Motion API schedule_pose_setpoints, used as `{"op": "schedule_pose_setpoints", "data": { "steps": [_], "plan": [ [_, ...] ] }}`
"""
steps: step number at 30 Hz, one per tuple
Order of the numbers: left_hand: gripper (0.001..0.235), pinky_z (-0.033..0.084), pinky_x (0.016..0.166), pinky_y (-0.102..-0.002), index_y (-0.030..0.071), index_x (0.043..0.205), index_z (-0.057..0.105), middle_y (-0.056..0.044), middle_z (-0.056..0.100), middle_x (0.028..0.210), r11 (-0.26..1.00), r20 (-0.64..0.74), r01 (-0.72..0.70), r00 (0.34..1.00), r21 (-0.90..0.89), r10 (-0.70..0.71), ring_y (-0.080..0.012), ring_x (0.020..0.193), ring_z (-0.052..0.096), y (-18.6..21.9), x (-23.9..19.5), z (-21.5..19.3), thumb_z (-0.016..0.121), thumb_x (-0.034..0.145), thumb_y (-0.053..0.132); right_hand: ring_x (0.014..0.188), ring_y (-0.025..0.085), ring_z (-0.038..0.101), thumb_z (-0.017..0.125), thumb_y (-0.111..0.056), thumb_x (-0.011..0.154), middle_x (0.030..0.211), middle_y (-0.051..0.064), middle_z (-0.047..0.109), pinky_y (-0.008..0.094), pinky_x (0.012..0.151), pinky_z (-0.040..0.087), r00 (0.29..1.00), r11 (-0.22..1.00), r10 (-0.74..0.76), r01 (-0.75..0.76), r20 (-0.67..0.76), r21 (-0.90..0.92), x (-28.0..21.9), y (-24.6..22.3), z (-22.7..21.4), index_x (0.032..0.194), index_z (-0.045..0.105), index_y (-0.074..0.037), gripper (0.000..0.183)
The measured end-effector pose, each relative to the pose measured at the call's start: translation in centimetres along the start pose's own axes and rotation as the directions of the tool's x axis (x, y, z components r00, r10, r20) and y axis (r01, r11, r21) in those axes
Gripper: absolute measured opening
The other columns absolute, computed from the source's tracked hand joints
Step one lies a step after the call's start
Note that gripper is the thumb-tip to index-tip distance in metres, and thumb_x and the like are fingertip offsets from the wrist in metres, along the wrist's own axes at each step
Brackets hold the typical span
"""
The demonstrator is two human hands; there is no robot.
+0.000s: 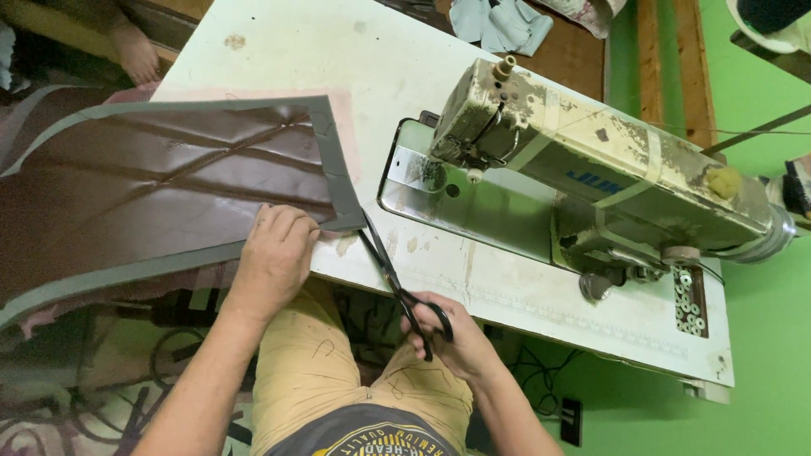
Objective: Using an industrial sewing machine to sew a quilted pattern onto a piece of brown synthetic leather.
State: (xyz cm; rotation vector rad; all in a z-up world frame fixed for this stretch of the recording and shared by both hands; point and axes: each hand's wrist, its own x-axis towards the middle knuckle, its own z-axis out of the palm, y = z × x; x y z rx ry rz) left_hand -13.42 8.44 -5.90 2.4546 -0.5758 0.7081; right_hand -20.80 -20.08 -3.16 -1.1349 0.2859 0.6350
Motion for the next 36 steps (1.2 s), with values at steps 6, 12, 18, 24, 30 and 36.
{"op": "schedule_pose_setpoints", "data": {
  "steps": [6, 12, 18, 24, 30, 36],
  "plan": [
    [0.005, 0.042, 0.112, -0.065, 0.005, 0.101, 0.064, -0.008, 0.064, 0.108, 0.997, 0.034, -0.029, 0.999, 0.069, 0.027, -0.0305, 0.112, 0.058, -0.3, -0.5, 0.6, 0.062, 0.098, 0.008, 0.047, 0.004, 0.056, 0.078, -0.012, 0.084, 0.063, 0.002, 0.059, 0.014, 0.04, 0.052, 0.999, 0.993, -0.01, 0.004, -0.047, -0.121, 0.7, 0.3, 1.3, 0.145, 0.054, 0.005, 0.067],
    [0.003, 0.02, 0.119, -0.077, 0.0, 0.097, 0.053, -0.035, 0.05, 0.139, 0.998, 0.193, 0.056, 0.98, -0.007, -0.054, -0.0637, 0.143, 0.033, -0.1, 0.2, 0.4, 0.052, 0.098, -0.003, 0.051, 0.021, 0.056, 0.072, -0.002, 0.078, 0.087, 0.022, 0.068, 0.03, 0.04, 0.049, 0.907, 0.954, -0.292, 0.251, -0.305, -0.166, -4.7, 4.9, -3.0, 0.143, 0.055, 0.005, 0.068],
    [0.017, 0.012, 0.122, -0.069, 0.003, 0.081, 0.052, -0.036, 0.034, 0.157, 0.977, 0.348, 0.067, 0.937, -0.203, 0.008, -0.0599, 0.149, 0.016, 3.0, 1.9, 0.9, 0.058, 0.097, 0.009, 0.059, 0.024, 0.06, 0.061, -0.002, 0.1, 0.097, 0.014, 0.057, 0.034, 0.056, 0.052, 0.157, 0.695, -0.715, 0.272, -0.681, -0.666, -10.9, 3.5, -9.7, 0.148, 0.048, 0.008, 0.051],
    [0.023, 0.022, 0.118, -0.068, 0.009, 0.105, 0.063, -0.019, 0.015, 0.17, 0.804, 0.564, 0.517, 0.773, -0.295, -0.29, -0.0429, 0.155, 0.012, 3.6, 4.6, -3.2, 0.054, 0.097, 0.029, 0.103, 0.023, 0.059, 0.053, -0.008, 0.109, 0.135, 0.018, 0.055, 0.033, 0.083, 0.055, 0.009, 0.881, -0.46, -0.124, -0.888, -0.457, -15.6, -3.8, -18.6, 0.151, 0.043, -0.002, 0.044],
    [0.041, 0.034, 0.119, -0.054, 0.01, 0.127, 0.068, -0.015, 0.05, 0.149, 0.882, 0.531, 0.432, 0.8, -0.188, -0.279, -0.0358, 0.138, 0.047, -3.0, 5.9, -4.6, 0.052, 0.091, -0.003, 0.112, 0.047, 0.062, 0.058, -0.005, 0.107, 0.126, 0.034, 0.063, 0.059, 0.091, 0.054, 0.041, 0.646, -0.535, -0.623, -0.844, -0.441, -15.4, -5.8, -28.3, 0.133, 0.06, 0.012, 0.031],
    [0.051, 0.023, 0.11, -0.077, 0.041, 0.14, 0.059, -0.017, 0.042, 0.156, 0.937, 0.542, -0.307, 0.822, 0.17, 0.171, -0.0386, 0.136, 0.044, -6.4, 6.5, -3.1, 0.052, 0.093, 0.058, 0.101, 0.037, 0.07, 0.059, -0.027, 0.11, 0.105, 0.025, 0.078, 0.049, 0.089, 0.058, 0.184, 0.26, -0.506, -0.899, -0.843, -0.352, -13.8, -5.4, -33.3, 0.117, 0.073, 0.009, 0.038]
  ]
}}
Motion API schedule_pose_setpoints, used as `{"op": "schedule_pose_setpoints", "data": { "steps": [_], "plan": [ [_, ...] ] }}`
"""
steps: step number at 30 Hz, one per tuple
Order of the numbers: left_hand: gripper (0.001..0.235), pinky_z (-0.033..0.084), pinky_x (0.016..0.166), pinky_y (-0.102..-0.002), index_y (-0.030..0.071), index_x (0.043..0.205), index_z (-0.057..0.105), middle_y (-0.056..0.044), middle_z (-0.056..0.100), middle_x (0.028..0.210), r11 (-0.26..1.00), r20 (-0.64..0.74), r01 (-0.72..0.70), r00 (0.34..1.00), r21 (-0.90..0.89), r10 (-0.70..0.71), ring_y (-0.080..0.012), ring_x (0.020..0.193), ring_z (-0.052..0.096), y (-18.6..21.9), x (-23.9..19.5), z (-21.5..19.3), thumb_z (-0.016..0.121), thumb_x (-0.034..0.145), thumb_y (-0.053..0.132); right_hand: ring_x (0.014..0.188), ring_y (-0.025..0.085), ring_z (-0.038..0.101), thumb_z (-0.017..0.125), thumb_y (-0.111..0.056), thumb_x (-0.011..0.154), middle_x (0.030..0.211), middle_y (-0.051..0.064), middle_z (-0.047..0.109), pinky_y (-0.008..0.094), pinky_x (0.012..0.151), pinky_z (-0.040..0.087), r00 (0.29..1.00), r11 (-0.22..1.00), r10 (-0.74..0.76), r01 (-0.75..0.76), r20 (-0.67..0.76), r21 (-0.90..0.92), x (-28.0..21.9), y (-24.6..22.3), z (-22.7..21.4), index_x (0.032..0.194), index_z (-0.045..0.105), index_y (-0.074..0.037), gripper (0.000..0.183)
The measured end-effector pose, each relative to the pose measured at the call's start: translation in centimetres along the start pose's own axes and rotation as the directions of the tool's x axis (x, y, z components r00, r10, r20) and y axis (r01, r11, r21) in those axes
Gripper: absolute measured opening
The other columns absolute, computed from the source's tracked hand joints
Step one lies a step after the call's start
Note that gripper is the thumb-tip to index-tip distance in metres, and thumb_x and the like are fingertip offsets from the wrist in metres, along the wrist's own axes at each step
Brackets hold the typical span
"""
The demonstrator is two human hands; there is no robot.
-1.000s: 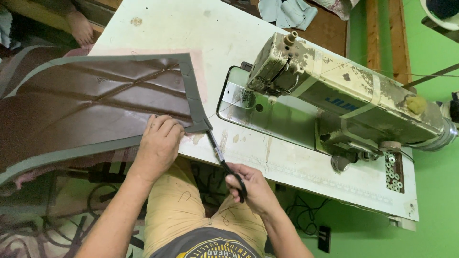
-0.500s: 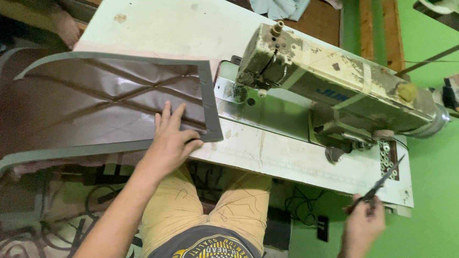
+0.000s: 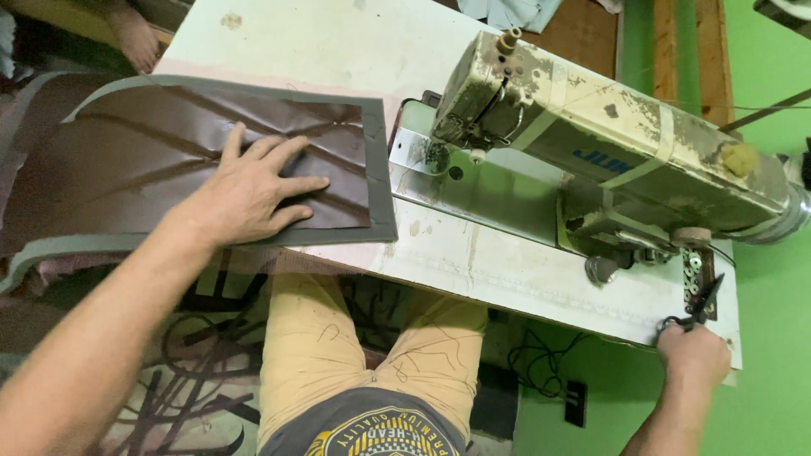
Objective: Using an industrial sewing machine to sew a quilted pattern onto a piece of brown synthetic leather.
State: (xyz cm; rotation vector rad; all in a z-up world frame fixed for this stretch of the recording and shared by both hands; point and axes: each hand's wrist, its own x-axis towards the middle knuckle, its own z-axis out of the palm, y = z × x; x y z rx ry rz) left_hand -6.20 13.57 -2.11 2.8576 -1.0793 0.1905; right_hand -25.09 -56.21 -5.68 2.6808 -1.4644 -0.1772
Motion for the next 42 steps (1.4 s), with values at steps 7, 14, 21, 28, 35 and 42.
{"op": "schedule_pose_setpoints", "data": {
  "steps": [7, 14, 21, 28, 35, 42],
  "plan": [
    [0.068, 0.05, 0.088, -0.054, 0.049, 0.158, 0.026, -0.019, 0.035, 0.158, 0.98, 0.241, -0.051, 0.97, 0.192, 0.003, -0.0414, 0.127, 0.052, 2.7, 0.8, -1.5, 0.025, 0.094, 0.072, 0.105, 0.048, 0.06, 0.063, -0.031, 0.105, 0.126, 0.035, 0.055, 0.061, 0.096, 0.05, 0.992, 0.988, -0.025, 0.044, -0.127, 0.146, -5.2, -2.0, -2.6, 0.136, 0.059, 0.012, 0.054],
    [0.075, 0.037, 0.098, -0.059, 0.041, 0.143, 0.054, -0.015, 0.049, 0.139, 0.998, 0.062, -0.04, 0.997, 0.047, 0.037, -0.04, 0.124, 0.045, 5.1, 2.2, 1.4, 0.039, 0.085, 0.087, 0.102, 0.036, 0.062, 0.065, -0.005, 0.102, 0.111, 0.024, 0.065, 0.046, 0.089, 0.052, 0.674, 0.61, -0.369, 0.695, -0.64, 0.38, -17.2, -14.7, -5.8, 0.124, 0.069, 0.007, 0.025],
    [0.064, 0.03, 0.112, -0.062, 0.038, 0.132, 0.056, -0.006, 0.049, 0.151, 0.993, 0.048, -0.027, 0.998, -0.119, 0.033, -0.0395, 0.148, 0.035, 8.1, 2.6, 3.2, 0.046, 0.087, 0.081, 0.073, 0.038, 0.068, 0.073, -0.043, 0.091, 0.067, 0.016, 0.067, 0.047, 0.071, 0.054, 0.509, 0.261, -0.64, 0.848, -0.576, 0.46, -18.8, -32.7, -1.9, 0.073, 0.071, -0.007, 0.04],
    [0.061, 0.027, 0.115, -0.063, 0.034, 0.133, 0.058, -0.008, 0.05, 0.152, 0.978, 0.058, -0.017, 0.998, -0.207, 0.03, -0.0397, 0.149, 0.034, 8.6, 2.1, 2.1, 0.047, 0.09, 0.076, 0.099, 0.046, 0.071, 0.066, -0.054, 0.088, 0.099, 0.024, 0.073, 0.055, 0.088, 0.054, 0.658, 0.552, -0.664, 0.751, -0.355, 0.362, -19.5, -39.4, -1.8, 0.109, 0.074, -0.009, 0.051],
    [0.062, 0.023, 0.116, -0.068, 0.033, 0.132, 0.058, -0.008, 0.049, 0.154, 0.974, 0.064, 0.019, 0.998, -0.227, -0.004, -0.0398, 0.15, 0.033, 7.7, 2.8, 1.9, 0.048, 0.09, 0.076, 0.094, 0.043, 0.074, 0.055, -0.034, 0.095, 0.089, 0.023, 0.075, 0.052, 0.083, 0.058, 0.749, 0.7, -0.64, 0.66, -0.169, 0.273, -15.7, -38.4, -3.5, 0.095, 0.076, -0.004, 0.037],
    [0.059, 0.019, 0.117, -0.071, 0.03, 0.127, 0.06, -0.008, 0.048, 0.156, 0.954, 0.065, 0.026, 0.998, -0.3, -0.007, -0.0398, 0.152, 0.031, 7.4, 3.5, 2.1, 0.052, 0.089, 0.075, 0.1, 0.041, 0.069, 0.071, -0.029, 0.085, 0.09, 0.019, 0.07, 0.047, 0.087, 0.058, 0.564, 0.477, -0.669, 0.825, -0.485, 0.302, -12.7, -39.8, 1.0, 0.094, 0.077, -0.008, 0.024]
  ]
}}
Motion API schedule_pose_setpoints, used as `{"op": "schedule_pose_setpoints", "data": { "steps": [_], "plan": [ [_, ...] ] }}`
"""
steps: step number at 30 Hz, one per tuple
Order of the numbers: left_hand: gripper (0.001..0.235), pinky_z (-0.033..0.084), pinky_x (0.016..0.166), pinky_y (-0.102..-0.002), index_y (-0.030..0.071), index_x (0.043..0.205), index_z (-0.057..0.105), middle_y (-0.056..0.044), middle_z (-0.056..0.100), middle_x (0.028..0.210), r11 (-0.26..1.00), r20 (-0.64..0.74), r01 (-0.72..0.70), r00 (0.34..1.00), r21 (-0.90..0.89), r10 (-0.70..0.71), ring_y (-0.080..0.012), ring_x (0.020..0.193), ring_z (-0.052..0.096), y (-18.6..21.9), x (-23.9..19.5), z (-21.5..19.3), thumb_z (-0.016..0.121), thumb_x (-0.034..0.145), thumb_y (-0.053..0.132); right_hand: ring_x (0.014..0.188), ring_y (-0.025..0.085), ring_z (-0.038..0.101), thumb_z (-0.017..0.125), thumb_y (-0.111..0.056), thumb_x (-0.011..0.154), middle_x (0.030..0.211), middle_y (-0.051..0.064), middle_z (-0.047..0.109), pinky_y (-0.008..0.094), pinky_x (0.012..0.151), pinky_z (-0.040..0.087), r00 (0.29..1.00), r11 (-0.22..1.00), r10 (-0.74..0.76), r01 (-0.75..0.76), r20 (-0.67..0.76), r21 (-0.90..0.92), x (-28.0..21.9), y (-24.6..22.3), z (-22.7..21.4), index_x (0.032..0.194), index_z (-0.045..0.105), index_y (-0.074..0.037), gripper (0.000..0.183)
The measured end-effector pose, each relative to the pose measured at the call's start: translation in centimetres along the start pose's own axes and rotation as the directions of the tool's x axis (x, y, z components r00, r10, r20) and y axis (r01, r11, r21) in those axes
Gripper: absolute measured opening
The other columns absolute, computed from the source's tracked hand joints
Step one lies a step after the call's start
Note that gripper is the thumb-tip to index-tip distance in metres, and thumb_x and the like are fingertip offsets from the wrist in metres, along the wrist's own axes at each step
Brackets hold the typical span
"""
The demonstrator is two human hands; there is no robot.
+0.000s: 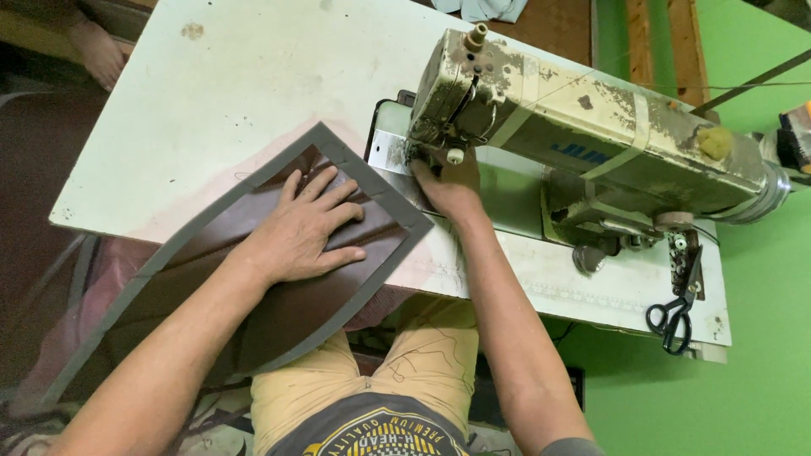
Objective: Using an industrial sewing machine to sew a quilted pattern onto a piece of brown synthetic leather.
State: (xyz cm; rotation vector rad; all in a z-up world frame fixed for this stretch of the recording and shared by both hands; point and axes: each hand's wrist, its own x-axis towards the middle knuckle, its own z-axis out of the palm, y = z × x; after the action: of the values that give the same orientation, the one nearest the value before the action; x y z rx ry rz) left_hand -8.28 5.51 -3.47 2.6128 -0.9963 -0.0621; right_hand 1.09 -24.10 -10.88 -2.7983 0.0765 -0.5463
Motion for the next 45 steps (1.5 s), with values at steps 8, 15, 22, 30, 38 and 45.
{"op": "schedule_pose_setpoints", "data": {
  "steps": [8, 15, 22, 30, 38, 45],
  "plan": [
    [0.057, 0.02, 0.118, -0.07, 0.031, 0.126, 0.061, -0.008, 0.05, 0.154, 1.0, 0.003, 0.009, 1.0, 0.001, -0.009, -0.039, 0.152, 0.032, 0.4, 0.3, -0.5, 0.053, 0.089, 0.074, 0.086, 0.03, 0.074, 0.073, -0.022, 0.09, 0.089, 0.008, 0.076, 0.041, 0.08, 0.056, 0.94, 0.916, -0.308, 0.334, -0.144, 0.221, -2.6, -3.0, -3.9, 0.093, 0.077, -0.018, 0.006],
    [0.058, 0.021, 0.118, -0.07, 0.032, 0.127, 0.061, -0.008, 0.051, 0.154, 1.0, 0.0, 0.012, 1.0, 0.015, -0.012, -0.039, 0.151, 0.032, 0.4, 0.2, -0.4, 0.054, 0.088, 0.074, 0.077, 0.026, 0.073, 0.077, -0.025, 0.086, 0.084, 0.003, 0.072, 0.038, 0.07, 0.058, 0.931, 0.943, -0.308, 0.326, -0.197, 0.065, -2.2, -0.2, 1.6, 0.089, 0.077, -0.022, 0.004],
    [0.059, 0.021, 0.117, -0.071, 0.031, 0.129, 0.06, -0.009, 0.05, 0.155, 1.0, -0.009, 0.016, 1.0, 0.013, -0.016, -0.0399, 0.152, 0.032, 0.2, 1.2, 0.0, 0.053, 0.089, 0.074, 0.093, 0.04, 0.071, 0.071, -0.032, 0.083, 0.09, 0.014, 0.073, 0.055, 0.081, 0.059, 0.951, 0.882, 0.301, -0.303, 0.064, 0.361, 2.2, 3.1, 0.8, 0.097, 0.076, -0.015, 0.023],
    [0.065, 0.022, 0.115, -0.074, 0.03, 0.141, 0.057, -0.012, 0.048, 0.157, 0.999, -0.092, 0.002, 0.996, 0.044, 0.002, -0.0459, 0.15, 0.032, -0.2, 5.6, -0.1, 0.052, 0.091, 0.071, 0.078, 0.041, 0.071, 0.067, -0.018, 0.09, 0.082, 0.02, 0.072, 0.047, 0.072, 0.056, 0.957, 0.929, -0.282, 0.29, -0.068, 0.232, -5.6, -1.3, -5.2, 0.099, 0.079, -0.009, 0.017],
    [0.071, 0.018, 0.117, -0.073, 0.033, 0.147, 0.052, -0.009, 0.047, 0.159, 0.998, -0.066, 0.064, 0.996, 0.003, -0.063, -0.0437, 0.152, 0.029, -1.2, 7.3, 1.0, 0.051, 0.087, 0.07, 0.088, 0.034, 0.074, 0.06, -0.029, 0.1, 0.101, 0.012, 0.076, 0.042, 0.076, 0.059, 0.937, 0.926, -0.338, 0.349, -0.092, 0.142, -7.2, -3.8, -8.5, 0.116, 0.077, -0.023, 0.024],
    [0.066, 0.014, 0.117, -0.074, 0.037, 0.148, 0.05, -0.009, 0.042, 0.162, 0.998, -0.054, 0.067, 0.996, 0.021, -0.066, -0.0452, 0.153, 0.024, -0.5, 7.1, 1.4, 0.05, 0.089, 0.065, 0.082, 0.034, 0.072, 0.05, -0.038, 0.103, 0.11, 0.005, 0.073, 0.045, 0.073, 0.058, 0.935, 0.935, -0.356, 0.355, -0.012, -0.012, -8.0, -3.1, -8.6, 0.133, 0.066, -0.037, 0.034]
  ]
}}
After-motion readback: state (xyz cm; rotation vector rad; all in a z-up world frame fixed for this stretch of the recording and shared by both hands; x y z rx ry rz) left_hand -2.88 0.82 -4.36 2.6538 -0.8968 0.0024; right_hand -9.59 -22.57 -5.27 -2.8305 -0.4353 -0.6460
